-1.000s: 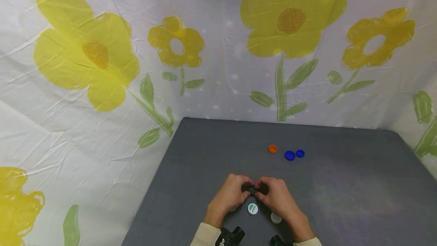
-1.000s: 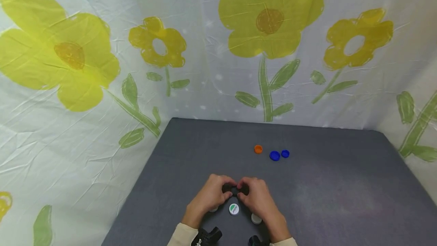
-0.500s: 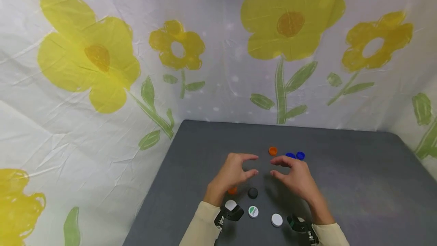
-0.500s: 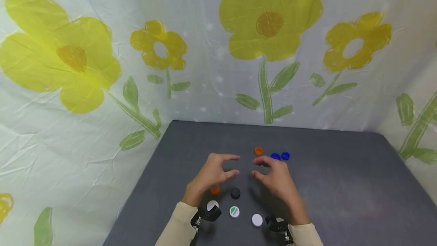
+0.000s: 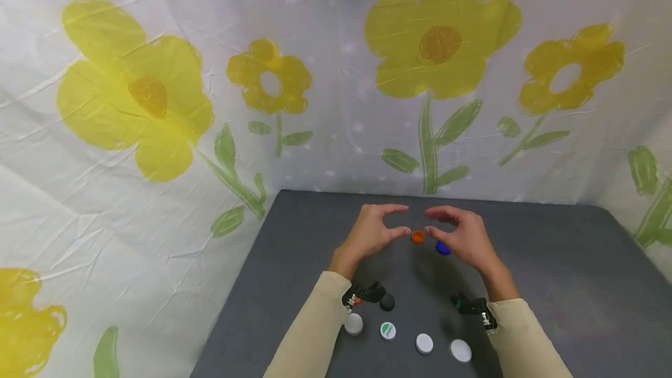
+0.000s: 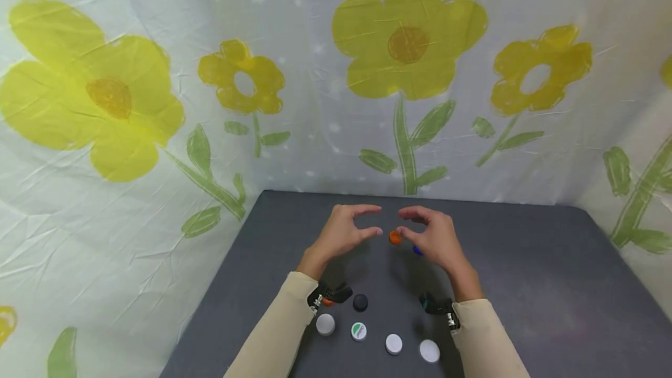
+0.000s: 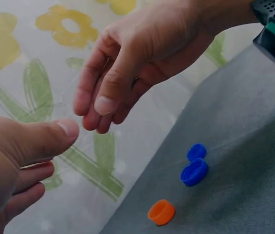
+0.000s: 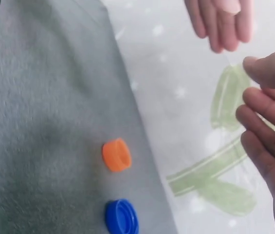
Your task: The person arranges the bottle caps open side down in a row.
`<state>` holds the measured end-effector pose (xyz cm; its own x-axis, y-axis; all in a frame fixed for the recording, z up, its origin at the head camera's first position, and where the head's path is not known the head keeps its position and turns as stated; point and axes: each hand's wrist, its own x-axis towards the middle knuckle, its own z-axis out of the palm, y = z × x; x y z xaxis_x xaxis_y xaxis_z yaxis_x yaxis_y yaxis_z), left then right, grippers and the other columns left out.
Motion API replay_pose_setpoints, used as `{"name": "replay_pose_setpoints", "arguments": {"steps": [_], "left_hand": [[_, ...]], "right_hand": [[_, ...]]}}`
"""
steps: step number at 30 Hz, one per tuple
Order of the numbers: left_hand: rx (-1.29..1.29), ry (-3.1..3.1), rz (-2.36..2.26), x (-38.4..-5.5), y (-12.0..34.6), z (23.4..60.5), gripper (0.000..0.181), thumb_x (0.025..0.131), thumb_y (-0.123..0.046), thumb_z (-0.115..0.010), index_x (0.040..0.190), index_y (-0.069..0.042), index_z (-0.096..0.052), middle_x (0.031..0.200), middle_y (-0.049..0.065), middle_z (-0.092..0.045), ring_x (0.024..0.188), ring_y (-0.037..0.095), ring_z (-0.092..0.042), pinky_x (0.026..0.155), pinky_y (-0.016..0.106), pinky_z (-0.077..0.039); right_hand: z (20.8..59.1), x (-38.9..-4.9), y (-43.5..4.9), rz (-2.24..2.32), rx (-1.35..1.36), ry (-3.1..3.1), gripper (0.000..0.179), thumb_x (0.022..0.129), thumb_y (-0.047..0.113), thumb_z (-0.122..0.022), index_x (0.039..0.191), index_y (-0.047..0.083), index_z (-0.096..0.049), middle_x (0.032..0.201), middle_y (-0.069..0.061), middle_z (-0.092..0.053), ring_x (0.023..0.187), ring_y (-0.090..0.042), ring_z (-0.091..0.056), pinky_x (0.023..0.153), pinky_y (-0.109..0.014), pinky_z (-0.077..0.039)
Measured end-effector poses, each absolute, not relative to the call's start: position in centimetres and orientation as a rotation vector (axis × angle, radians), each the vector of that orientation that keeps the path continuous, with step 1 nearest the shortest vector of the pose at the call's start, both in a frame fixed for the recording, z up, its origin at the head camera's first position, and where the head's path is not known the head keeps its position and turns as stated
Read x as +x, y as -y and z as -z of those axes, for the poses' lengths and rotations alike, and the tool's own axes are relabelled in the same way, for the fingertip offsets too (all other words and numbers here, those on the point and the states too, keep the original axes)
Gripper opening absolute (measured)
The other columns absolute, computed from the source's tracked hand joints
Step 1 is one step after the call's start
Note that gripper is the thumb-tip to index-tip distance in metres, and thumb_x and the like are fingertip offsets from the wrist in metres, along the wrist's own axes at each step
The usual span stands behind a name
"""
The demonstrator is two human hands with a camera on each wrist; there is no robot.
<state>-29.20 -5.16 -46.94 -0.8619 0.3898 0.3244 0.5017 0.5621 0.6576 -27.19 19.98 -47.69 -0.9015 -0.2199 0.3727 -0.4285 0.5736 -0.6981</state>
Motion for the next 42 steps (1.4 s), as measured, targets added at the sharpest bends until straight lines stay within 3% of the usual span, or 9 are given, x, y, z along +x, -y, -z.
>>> {"name": "replay_pose_setpoints", "arguments": {"steps": [10, 17, 23, 29, 42], "left_hand": [[-0.713, 2.641, 1.233, -32.5, 3.6, 48.6, 0.043, 0.092, -0.028, -0.091, 0.133, -0.016, -0.080, 0.133, -0.001, -0.080, 0.130, 0.019, -0.072, 0.111, 0.041, -0.058], [-0.706, 2.697, 1.285, -34.0, 3.0, 51.1, 0.041, 0.093, -0.022, -0.091, 0.131, -0.012, -0.081, 0.130, 0.003, -0.081, 0.126, 0.021, -0.075, 0.109, 0.043, -0.059], [-0.683, 2.722, 1.358, -34.5, 2.5, 53.6, 0.038, 0.094, -0.019, -0.090, 0.129, -0.008, -0.081, 0.127, 0.002, -0.082, 0.122, 0.021, -0.077, 0.106, 0.041, -0.061], [-0.615, 2.794, 1.342, -34.5, 1.8, 56.0, 0.035, 0.095, -0.021, -0.088, 0.129, -0.014, -0.082, 0.123, -0.003, -0.083, 0.121, 0.015, -0.076, 0.104, 0.032, -0.060], [-0.549, 2.795, 1.287, -34.1, 0.5, 57.4, 0.029, 0.095, -0.020, -0.089, 0.123, -0.013, -0.085, 0.117, -0.001, -0.085, 0.121, 0.019, -0.075, 0.106, 0.034, -0.059]], "right_hand": [[50.0, -30.5, -21.0, -1.275, 0.545, 2.645, 0.033, 0.097, 0.014, -0.085, 0.128, 0.004, -0.077, 0.126, -0.020, -0.079, 0.121, -0.047, -0.073, 0.105, -0.067, -0.056], [52.5, -32.0, -21.4, -1.277, 0.535, 2.696, 0.033, 0.096, 0.013, -0.085, 0.127, 0.003, -0.078, 0.125, -0.018, -0.080, 0.121, -0.044, -0.073, 0.104, -0.066, -0.057], [54.2, -32.7, -21.2, -1.274, 0.544, 2.734, 0.034, 0.095, 0.012, -0.086, 0.126, 0.001, -0.079, 0.123, -0.017, -0.081, 0.117, -0.042, -0.075, 0.100, -0.061, -0.060], [55.4, -32.8, -21.1, -1.260, 0.569, 2.774, 0.035, 0.094, 0.013, -0.088, 0.126, 0.003, -0.079, 0.122, -0.017, -0.081, 0.114, -0.039, -0.076, 0.097, -0.058, -0.062], [56.9, -32.8, -20.8, -1.179, 0.533, 2.779, 0.030, 0.093, 0.012, -0.089, 0.121, 0.006, -0.081, 0.115, -0.013, -0.083, 0.108, -0.034, -0.078, 0.095, -0.055, -0.062]]}}
